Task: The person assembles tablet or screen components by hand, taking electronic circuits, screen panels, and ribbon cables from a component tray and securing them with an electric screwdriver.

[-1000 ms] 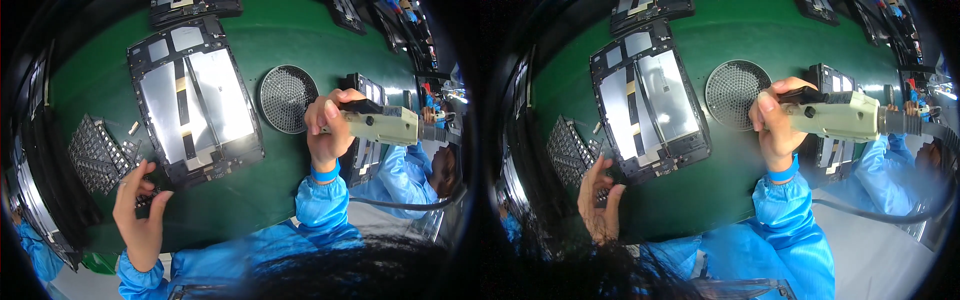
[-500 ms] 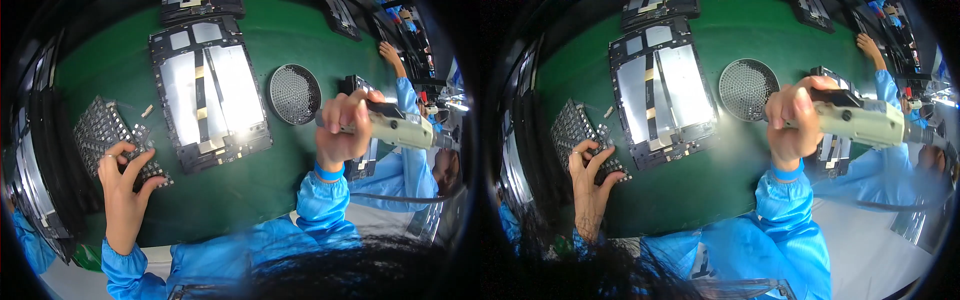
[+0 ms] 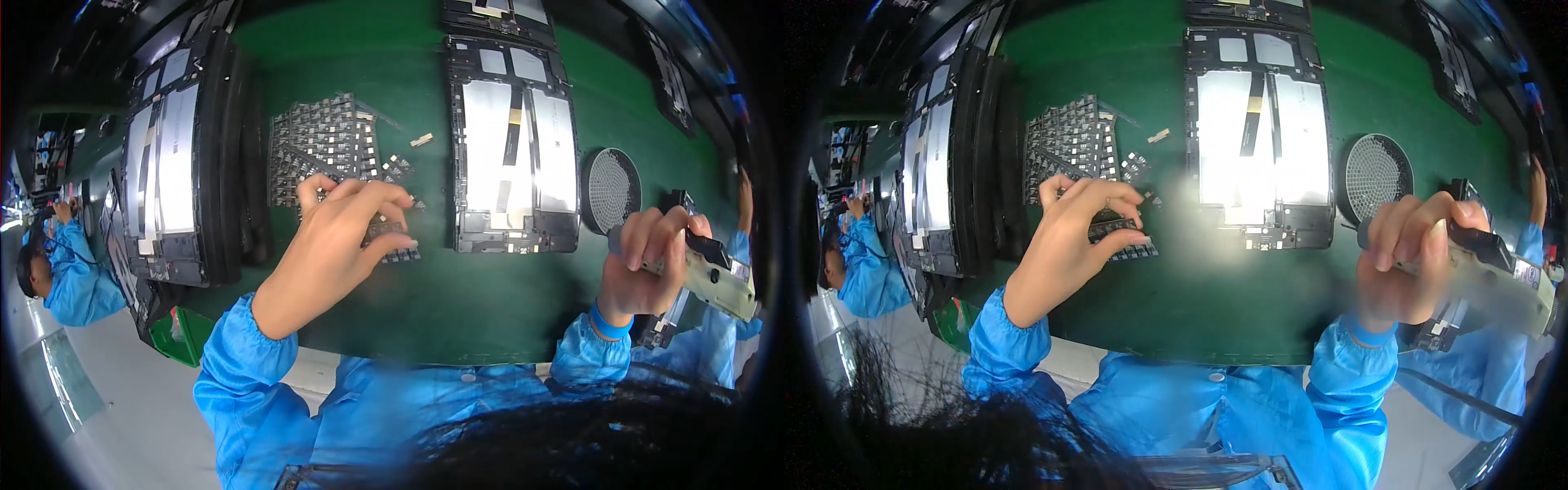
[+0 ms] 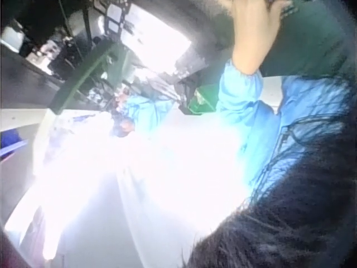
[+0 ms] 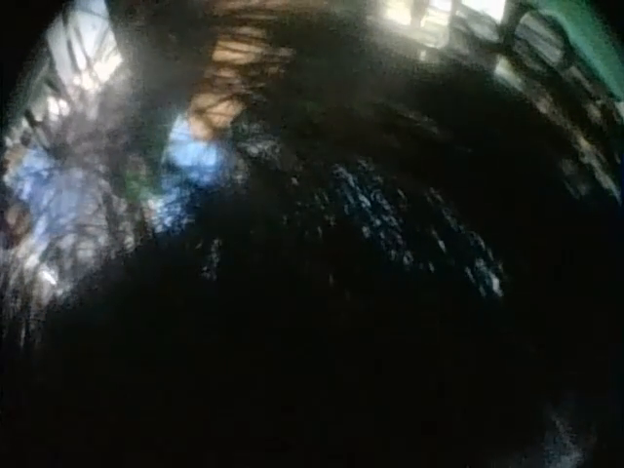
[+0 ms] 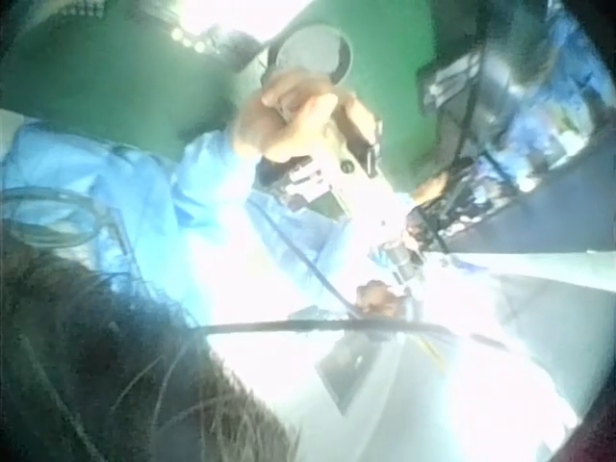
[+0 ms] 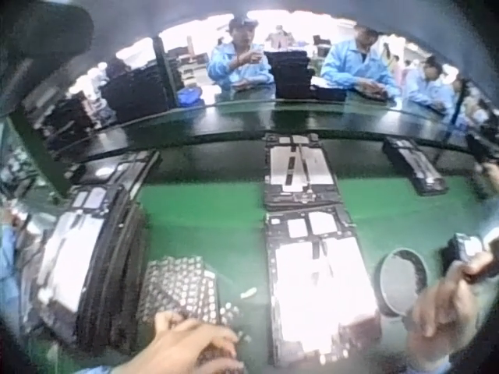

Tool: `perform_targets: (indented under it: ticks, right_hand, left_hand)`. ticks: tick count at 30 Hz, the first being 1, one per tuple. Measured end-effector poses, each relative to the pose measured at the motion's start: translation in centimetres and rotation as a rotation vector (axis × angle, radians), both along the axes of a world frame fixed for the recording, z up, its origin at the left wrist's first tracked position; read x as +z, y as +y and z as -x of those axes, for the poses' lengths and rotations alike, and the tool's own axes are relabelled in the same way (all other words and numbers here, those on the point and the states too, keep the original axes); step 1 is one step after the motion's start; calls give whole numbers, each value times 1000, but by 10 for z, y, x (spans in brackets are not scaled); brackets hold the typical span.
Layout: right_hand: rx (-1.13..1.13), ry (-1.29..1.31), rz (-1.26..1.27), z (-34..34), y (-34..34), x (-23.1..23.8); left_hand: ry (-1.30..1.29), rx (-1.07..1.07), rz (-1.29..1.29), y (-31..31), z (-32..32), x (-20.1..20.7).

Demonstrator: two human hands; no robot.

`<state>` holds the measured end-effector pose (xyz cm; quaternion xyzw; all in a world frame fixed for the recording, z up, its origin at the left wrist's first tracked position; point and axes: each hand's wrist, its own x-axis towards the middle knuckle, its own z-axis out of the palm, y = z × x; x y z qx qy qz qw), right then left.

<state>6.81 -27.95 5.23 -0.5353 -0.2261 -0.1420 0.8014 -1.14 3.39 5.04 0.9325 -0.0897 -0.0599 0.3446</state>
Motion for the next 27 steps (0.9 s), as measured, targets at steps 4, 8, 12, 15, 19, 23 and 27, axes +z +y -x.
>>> perform_targets:
  ticks: [4, 8, 12, 15, 19, 23, 27]
  right_hand:
    - [18, 11, -14, 3, 11, 5]
    - [59, 52, -46, 3, 26, 4]
    - [84, 72, -65, 0, 52, 1]
    - [165, 93, -47, -2, 70, 4]
    - [142, 70, 65, -3, 80, 9]
    - [130, 96, 36, -5, 78, 10]
    - [122, 99, 24, -7, 77, 13]
  left_hand:
    - [-122, 33, 1, 2, 1, -12]
    - [-234, 26, -52, 3, -4, -14]
    - [-138, 128, 242, -15, -27, -7]
    - [-174, 111, 243, -18, -37, -8]
    - [-183, -46, -40, -11, -31, -7]
    - [-357, -173, -152, -6, -25, -17]
    - [-412, -272, -153, -1, -28, -15]
